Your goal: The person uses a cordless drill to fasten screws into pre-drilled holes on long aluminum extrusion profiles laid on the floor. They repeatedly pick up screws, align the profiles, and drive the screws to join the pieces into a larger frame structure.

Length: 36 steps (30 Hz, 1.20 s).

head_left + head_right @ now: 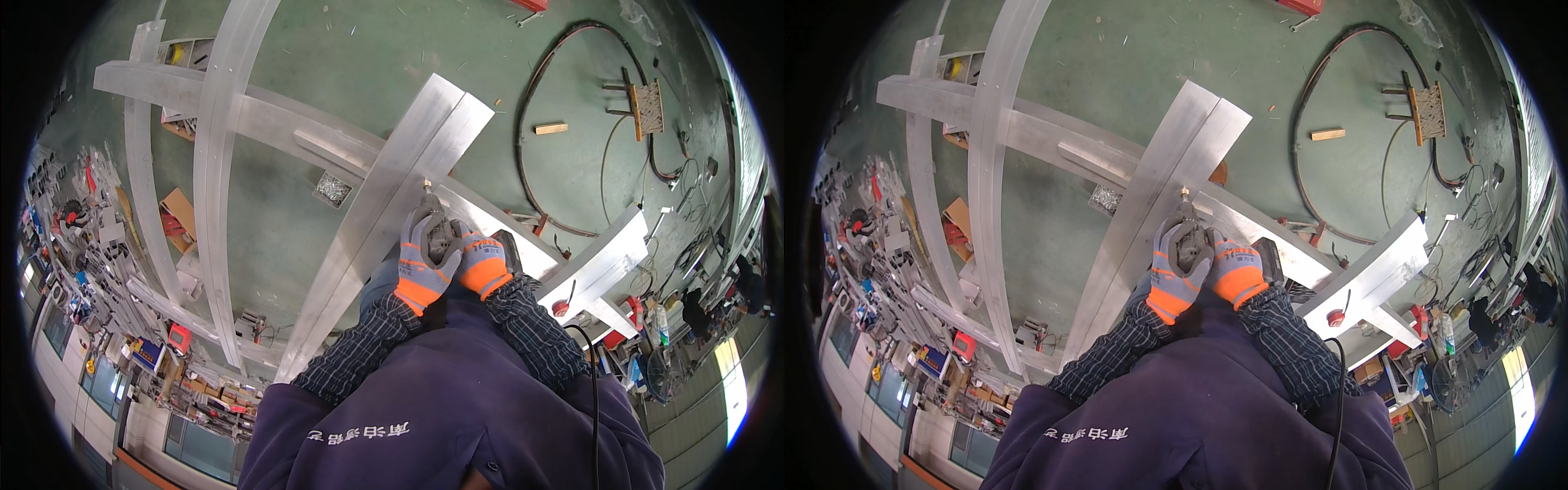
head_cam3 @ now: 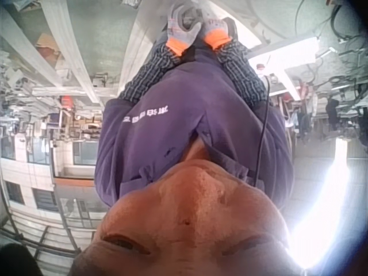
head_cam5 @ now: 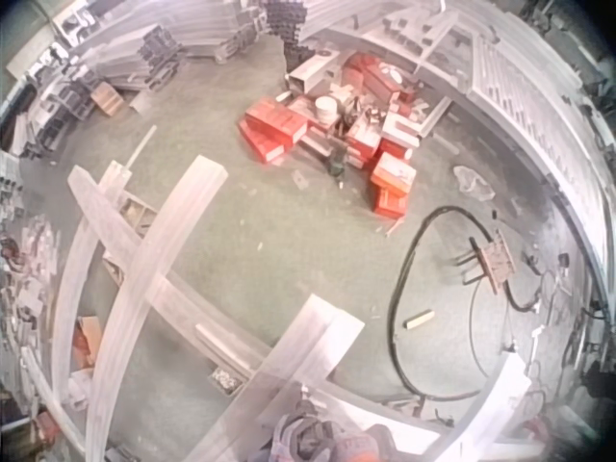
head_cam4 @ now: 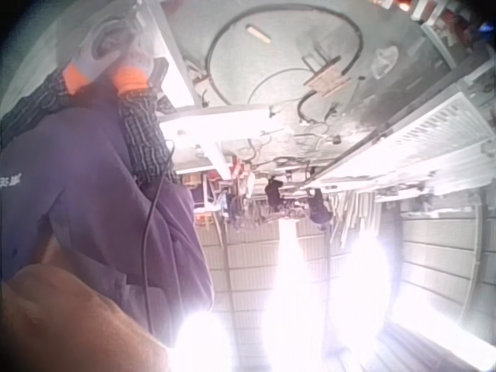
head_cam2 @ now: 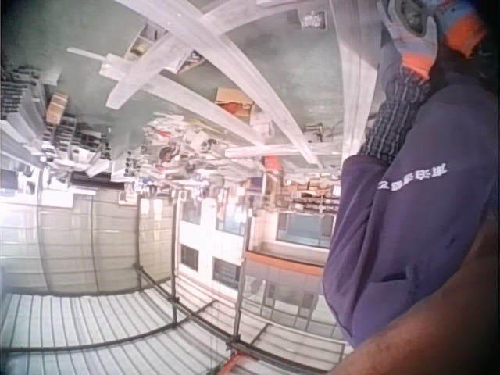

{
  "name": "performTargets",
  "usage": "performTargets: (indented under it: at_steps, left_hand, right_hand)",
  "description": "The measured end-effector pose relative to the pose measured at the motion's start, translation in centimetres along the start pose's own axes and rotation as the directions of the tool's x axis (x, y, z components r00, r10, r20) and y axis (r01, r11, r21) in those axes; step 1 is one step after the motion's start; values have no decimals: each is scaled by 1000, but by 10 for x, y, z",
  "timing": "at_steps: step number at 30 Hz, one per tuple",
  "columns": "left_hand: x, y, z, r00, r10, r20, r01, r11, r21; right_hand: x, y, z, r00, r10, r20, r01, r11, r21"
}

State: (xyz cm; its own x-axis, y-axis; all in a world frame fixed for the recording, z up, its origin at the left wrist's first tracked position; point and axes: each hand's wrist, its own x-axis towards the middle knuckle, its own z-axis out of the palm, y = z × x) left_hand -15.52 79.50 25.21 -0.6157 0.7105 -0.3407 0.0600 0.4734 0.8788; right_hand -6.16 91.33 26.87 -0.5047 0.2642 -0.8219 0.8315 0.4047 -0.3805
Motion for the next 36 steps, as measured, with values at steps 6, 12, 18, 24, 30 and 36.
performTargets:
  at_steps: [6,12,18,24,30,36]
  left_hand:
    - [1,-1,-2,1000,15,8,-15,1000,19]
    - [4,8,-4,1000,8,0,-8,998,-55]
    - [20,17,-11,998,66,4,-66,995,79]
    - [38,10,-9,987,126,-100,-126,992,13]
    - [46,14,-6,988,68,-139,-70,998,-9]
    - [47,14,-4,979,100,-176,-97,995,29]
  right_hand:
    - [4,2,4,1000,-17,3,17,1000,-21]
    - [0,-3,0,998,-12,-63,13,1000,12]
    - [4,-8,-3,999,30,9,-30,999,-36]
    - [23,-26,-26,963,159,218,-135,983,-124]
    - [23,-29,-35,986,98,136,-82,989,-123]
    - [27,-29,-46,978,87,189,-49,979,-198]
